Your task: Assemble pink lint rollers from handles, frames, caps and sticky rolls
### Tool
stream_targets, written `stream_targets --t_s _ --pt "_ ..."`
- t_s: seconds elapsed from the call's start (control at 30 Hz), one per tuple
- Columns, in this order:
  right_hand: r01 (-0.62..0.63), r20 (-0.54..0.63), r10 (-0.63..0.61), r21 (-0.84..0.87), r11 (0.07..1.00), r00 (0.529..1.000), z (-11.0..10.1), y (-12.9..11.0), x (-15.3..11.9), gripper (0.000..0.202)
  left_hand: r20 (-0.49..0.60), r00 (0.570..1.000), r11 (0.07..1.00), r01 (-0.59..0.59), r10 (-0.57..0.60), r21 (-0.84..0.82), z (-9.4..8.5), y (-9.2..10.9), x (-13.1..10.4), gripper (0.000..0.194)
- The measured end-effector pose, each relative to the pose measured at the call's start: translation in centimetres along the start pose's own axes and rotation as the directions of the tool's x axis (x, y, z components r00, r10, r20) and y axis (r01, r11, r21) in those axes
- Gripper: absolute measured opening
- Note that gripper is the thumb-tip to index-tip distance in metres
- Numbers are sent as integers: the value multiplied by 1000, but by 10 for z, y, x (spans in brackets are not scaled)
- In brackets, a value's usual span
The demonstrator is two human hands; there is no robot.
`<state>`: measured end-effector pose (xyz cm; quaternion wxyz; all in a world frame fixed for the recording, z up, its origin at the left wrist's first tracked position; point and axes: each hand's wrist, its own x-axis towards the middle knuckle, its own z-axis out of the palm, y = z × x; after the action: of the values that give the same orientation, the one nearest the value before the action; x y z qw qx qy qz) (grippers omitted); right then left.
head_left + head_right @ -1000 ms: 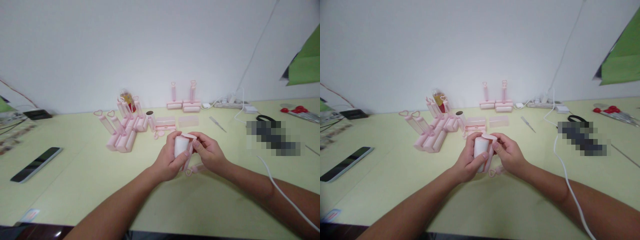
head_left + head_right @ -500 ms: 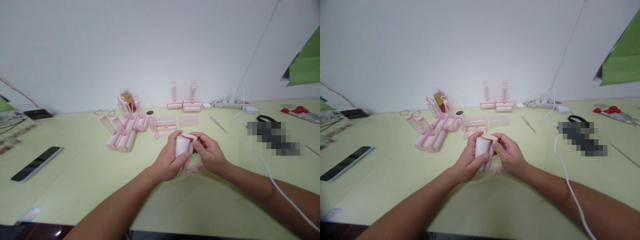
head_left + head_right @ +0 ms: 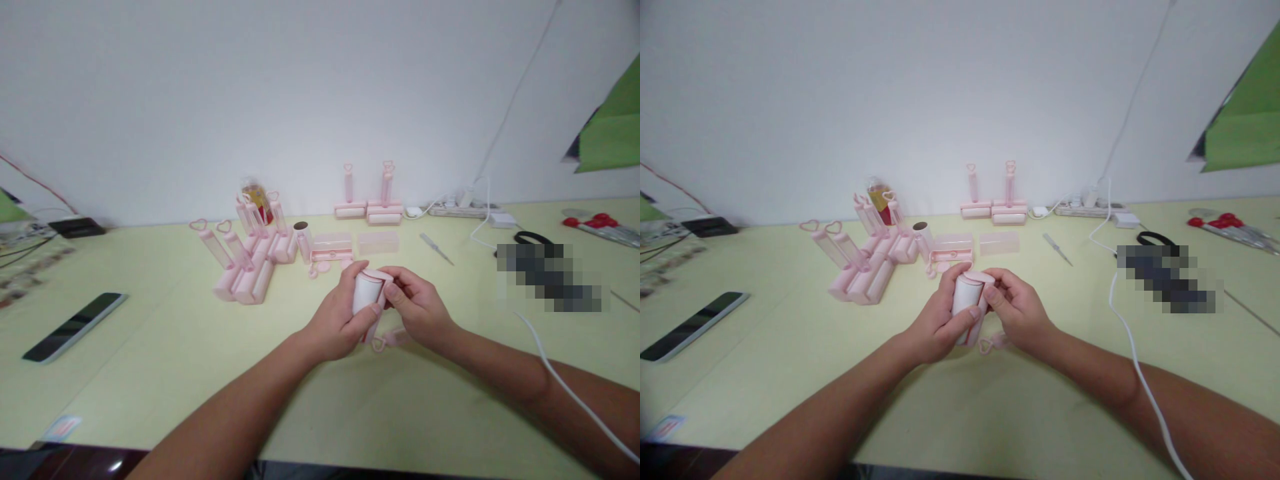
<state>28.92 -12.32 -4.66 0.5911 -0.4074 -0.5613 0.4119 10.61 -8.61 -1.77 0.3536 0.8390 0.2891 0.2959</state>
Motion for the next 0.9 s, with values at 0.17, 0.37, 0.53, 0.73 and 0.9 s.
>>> stream_targets --t_s 0.17,0.37,0.53,0.73,0.9 --pt "17 12 -17 -40 999 1000 -2 -3 1 34 -17 1000 999 9 -9 -44 1 0 -1 71" --pt "2 142 26 -194 981 990 -12 -4 11 40 -155 980 924 61 -128 -377 2 -9 6 66" --pt "198 424 179 -703 683 888 -20 -19 14 41 -207 926 770 122 -315 -626 -3 -15 18 59" --pt "450 612 308 -766 459 728 -25 -31 7 51 -48 902 441 164 -430 -883 -9 -18 19 51" --pt "388 580 376 -790 474 722 -28 -31 12 6 69 908 246 185 -413 -952 -14 -21 20 36"
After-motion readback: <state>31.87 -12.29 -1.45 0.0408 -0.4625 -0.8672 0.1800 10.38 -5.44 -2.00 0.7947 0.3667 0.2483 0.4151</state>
